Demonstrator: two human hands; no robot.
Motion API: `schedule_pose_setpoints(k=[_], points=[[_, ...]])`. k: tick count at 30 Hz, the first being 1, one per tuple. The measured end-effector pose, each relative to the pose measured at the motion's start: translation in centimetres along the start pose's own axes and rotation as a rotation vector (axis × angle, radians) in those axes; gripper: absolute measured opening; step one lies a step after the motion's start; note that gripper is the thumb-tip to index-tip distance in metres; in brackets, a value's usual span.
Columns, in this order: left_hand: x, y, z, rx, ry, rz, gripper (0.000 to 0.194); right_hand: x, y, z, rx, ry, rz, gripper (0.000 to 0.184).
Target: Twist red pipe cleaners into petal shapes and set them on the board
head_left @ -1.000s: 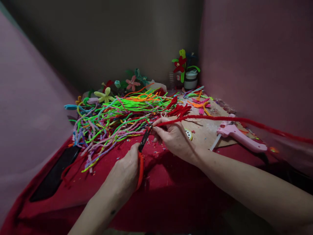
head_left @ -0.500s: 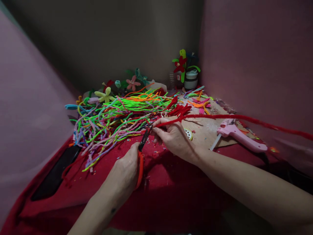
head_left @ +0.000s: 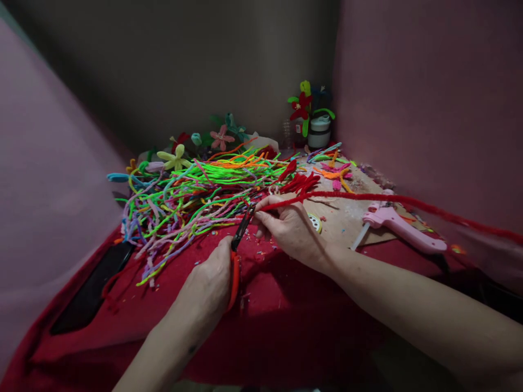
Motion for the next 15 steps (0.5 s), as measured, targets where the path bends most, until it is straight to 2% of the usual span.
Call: schedule_pose_setpoints(k=[15], points=[[-0.70,0.58,0.07,0.077,0.071,-0.047,0.043,-0.32,0.11,0.05,-0.059,0.014,0.051,0.011]])
Point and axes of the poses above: each hand's wrist, its own z-axis towards the middle knuckle, its own y-axis out of the palm, x = y × z, the point moved 3 cm from there along z, towards the middle knuckle, and after that the axes turned 10 degrees about -x, right-handed, at the moved point
